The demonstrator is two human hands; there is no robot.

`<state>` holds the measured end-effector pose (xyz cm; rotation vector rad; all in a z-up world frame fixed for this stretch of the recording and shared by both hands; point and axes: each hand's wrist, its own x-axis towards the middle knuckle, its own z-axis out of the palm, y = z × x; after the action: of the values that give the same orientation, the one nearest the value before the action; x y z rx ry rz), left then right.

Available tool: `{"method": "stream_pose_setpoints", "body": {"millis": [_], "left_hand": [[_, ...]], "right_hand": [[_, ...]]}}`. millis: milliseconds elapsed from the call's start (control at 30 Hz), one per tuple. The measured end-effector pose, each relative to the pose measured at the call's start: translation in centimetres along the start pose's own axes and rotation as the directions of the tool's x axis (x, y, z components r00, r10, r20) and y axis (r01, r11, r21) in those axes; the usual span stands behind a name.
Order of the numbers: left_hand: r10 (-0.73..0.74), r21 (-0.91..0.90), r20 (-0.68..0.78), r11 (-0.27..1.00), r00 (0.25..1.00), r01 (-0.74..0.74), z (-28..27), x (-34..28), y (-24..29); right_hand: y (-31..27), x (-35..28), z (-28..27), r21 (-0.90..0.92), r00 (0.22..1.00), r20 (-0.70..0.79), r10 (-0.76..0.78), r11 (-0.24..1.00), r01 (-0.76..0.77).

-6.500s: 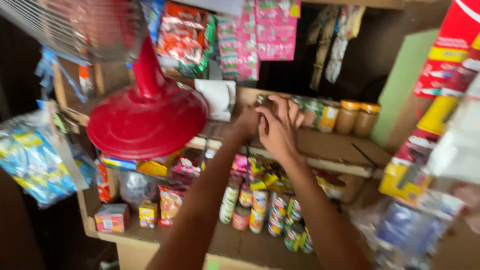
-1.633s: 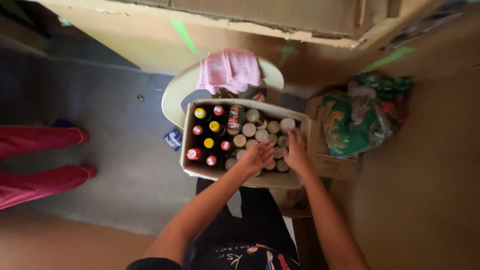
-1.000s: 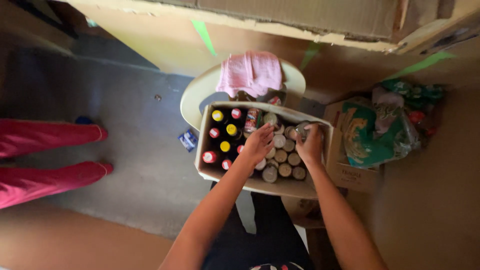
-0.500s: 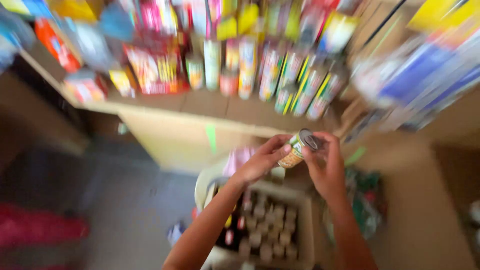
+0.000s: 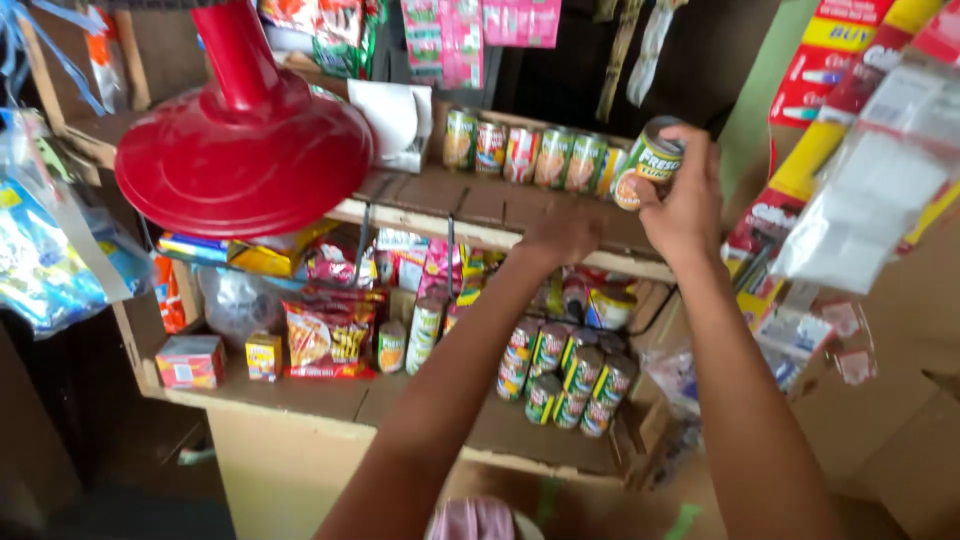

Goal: Organizing and stocking various canned goods and glass bottles onto retail store shelves from a box.

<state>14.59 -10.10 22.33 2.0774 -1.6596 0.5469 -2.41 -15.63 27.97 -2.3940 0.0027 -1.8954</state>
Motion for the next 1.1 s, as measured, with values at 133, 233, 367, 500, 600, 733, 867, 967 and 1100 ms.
{"method": "stream_pose_setpoints", "body": {"millis": [133, 233, 367, 500, 600, 733, 867, 967, 1100], "left_hand": [[-0.246, -0.010, 0.109, 0.968, 0.963, 0.249, 0.6, 3.9, -1.4], [-0.280, -0.028, 0.278, 0.954, 0.919, 0.299, 0.8, 5.5, -2.1], [-0.327, -0.040, 0.310, 0.934, 0.893, 0.356, 0.7, 5.8, -1.4], [-0.354, -0.041, 0.315, 0.922, 0.880, 0.385, 0.0, 5.9, -0.1], [-0.344, 0.014, 0.322, 0.933, 0.882, 0.359, -1.0, 5.5, 0.4], [-0.329, -0.036, 0.291, 0.934, 0.898, 0.354, -0.1, 5.6, 0.0], [-0.286, -0.096, 0.109, 0.950, 0.952, 0.296, -0.7, 5.5, -0.2], [0.016, -0.218, -0.132, 0.975, 0.991, -0.045, -1.1, 4.2, -0.4], [0.334, -0.353, -0.554, 0.735, 0.762, -0.579, -2.2, -0.9, 2.0]], "right_hand": [[10.9, 1.7, 6.0, -0.144, 0.996, 0.062, 0.063, 0.988, -0.054], [15.1, 2.3, 8.7, -0.225, 0.940, 0.188, 0.284, 0.944, -0.241], [18.0, 1.9, 10.8, -0.313, 0.911, 0.115, 0.396, 0.885, -0.345], [18.0, 1.9, 11.1, -0.381, 0.883, 0.035, 0.468, 0.823, -0.421], [17.5, 1.8, 11.5, -0.324, 0.840, 0.046, 0.540, 0.804, -0.499], [15.3, 1.7, 10.9, -0.284, 0.827, 0.021, 0.562, 0.796, -0.534], [12.1, 2.1, 8.8, -0.252, 0.933, 0.006, 0.359, 0.904, -0.346], [7.6, -0.9, 5.5, -0.099, 0.984, -0.026, 0.174, 0.979, -0.176], [0.2, -7.5, -0.6, 0.268, 0.966, -0.018, 0.257, 0.932, -0.243]]}}
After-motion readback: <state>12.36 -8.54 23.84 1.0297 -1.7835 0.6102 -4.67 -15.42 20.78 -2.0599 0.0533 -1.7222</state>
